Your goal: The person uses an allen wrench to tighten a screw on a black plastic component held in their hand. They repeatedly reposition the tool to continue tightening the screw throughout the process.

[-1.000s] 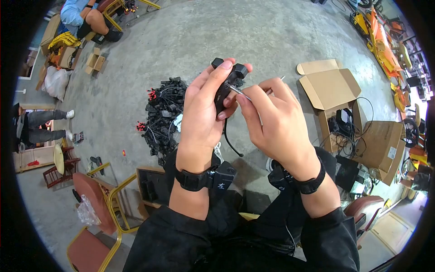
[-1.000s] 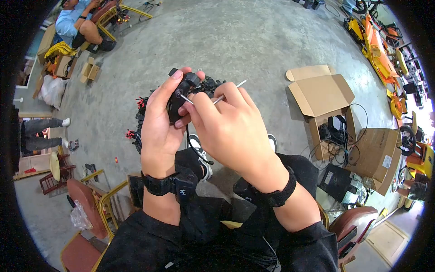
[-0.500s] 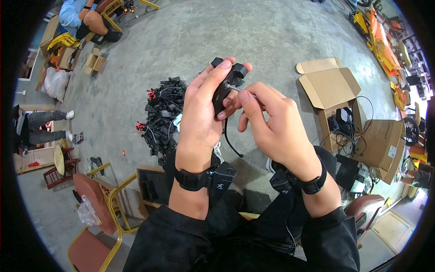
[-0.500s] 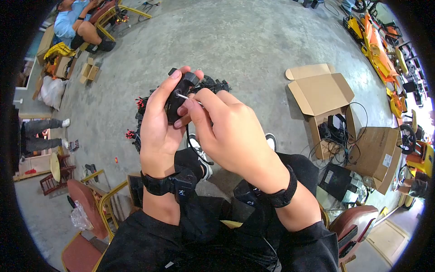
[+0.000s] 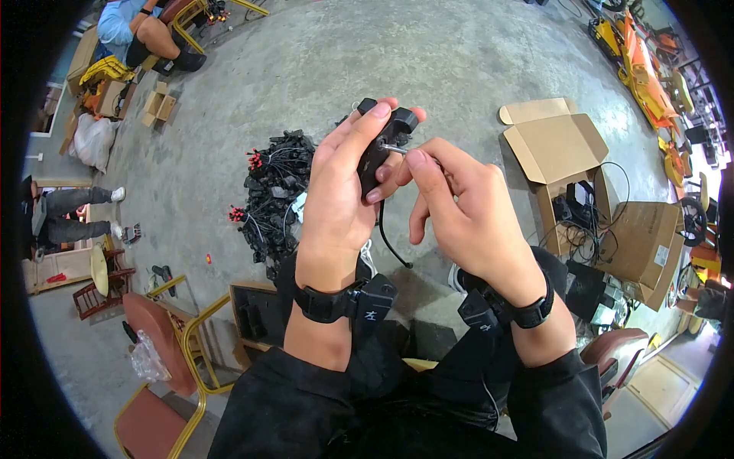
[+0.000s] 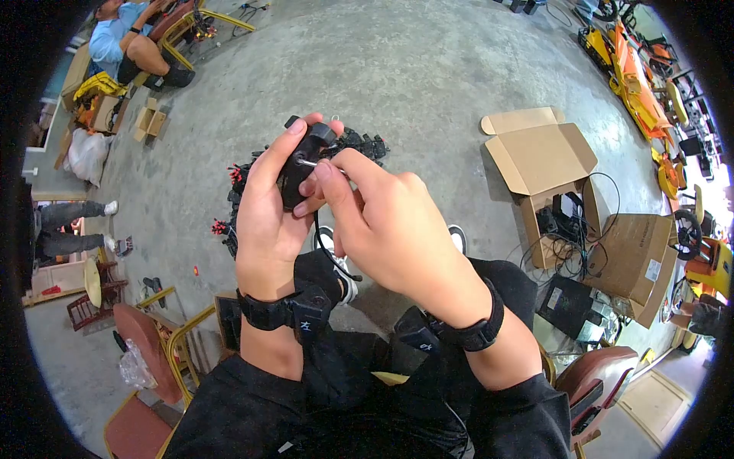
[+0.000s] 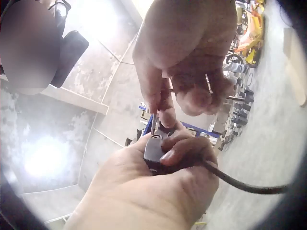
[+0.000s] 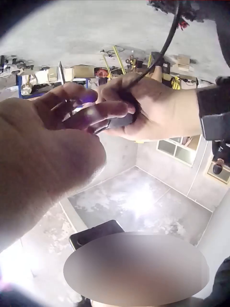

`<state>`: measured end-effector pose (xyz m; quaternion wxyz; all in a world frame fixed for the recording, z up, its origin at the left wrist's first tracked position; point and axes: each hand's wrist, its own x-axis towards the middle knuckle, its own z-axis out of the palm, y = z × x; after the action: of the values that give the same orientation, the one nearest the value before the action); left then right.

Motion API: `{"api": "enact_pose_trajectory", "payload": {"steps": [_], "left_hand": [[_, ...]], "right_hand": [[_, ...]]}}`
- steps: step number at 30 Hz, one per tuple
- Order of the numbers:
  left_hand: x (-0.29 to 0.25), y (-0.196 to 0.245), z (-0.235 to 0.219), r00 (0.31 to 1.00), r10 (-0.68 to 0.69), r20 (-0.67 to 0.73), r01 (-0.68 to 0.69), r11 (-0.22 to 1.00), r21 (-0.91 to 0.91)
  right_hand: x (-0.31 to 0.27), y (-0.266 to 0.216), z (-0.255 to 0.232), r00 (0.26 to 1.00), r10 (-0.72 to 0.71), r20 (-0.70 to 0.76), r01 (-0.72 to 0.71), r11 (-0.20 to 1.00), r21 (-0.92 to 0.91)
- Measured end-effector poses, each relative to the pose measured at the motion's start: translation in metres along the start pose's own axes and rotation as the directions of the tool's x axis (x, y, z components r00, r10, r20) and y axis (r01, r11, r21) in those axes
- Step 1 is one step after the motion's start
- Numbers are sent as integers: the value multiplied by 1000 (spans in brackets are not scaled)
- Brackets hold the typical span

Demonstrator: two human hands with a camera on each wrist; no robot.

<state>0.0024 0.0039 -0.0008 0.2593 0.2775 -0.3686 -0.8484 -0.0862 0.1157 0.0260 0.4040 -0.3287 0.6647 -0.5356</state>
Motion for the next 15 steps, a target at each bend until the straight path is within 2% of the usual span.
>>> {"api": "enact_pose_trajectory", "payload": {"steps": [1, 2, 3, 4, 6, 7, 9, 10, 12, 13, 14, 15], "left_hand": [[-1, 1, 1, 1000, 1, -5, -1, 1000, -17], [-1, 1, 1, 1000, 2, -10, -2, 999, -34], [-1, 1, 1, 1000, 2, -10, -3, 999, -33], [-1, 1, 1, 1000, 0, -14, -1, 1000, -27], [-1, 0, 0, 1000, -2, -18, 2, 1000, -21], [0, 0, 0, 1000, -6, -17, 6, 1000, -17], [-1, 0, 0, 1000, -11, -17, 11, 1000, -12], [-1, 1, 0, 999, -21, -26, 21, 1000, -10], [-1, 1, 1, 999, -30, -33, 30, 1000, -9], [-1, 1, 1, 999, -24, -39, 23, 1000, -8], [-1, 1, 1, 999, -16, -45, 16, 1000, -6], [0, 1, 0, 999, -16, -45, 16, 1000, -6]], "right_hand": [[2, 7, 1, 1000, 0, 0, 0, 1000, 0], [5, 20, 4, 980, -190, -59, 184, 979, -93], [7, 25, 6, 921, -376, -99, 353, 916, -193], [7, 27, 5, 921, -376, -99, 353, 916, -193], [8, 27, 4, 898, -433, -79, 372, 843, -390], [9, 27, 3, 898, -433, -79, 372, 842, -390], [11, 30, 3, 778, -626, -55, 500, 670, -549], [14, 32, 2, 778, -625, -54, 500, 670, -549], [18, 34, 1, 621, -783, 35, 576, 426, -697], [15, 33, 2, 622, -783, 35, 576, 427, -697], [10, 31, 3, 772, -634, -39, 496, 641, -586], [7, 27, 4, 891, -448, -79, 369, 813, -450]]}}
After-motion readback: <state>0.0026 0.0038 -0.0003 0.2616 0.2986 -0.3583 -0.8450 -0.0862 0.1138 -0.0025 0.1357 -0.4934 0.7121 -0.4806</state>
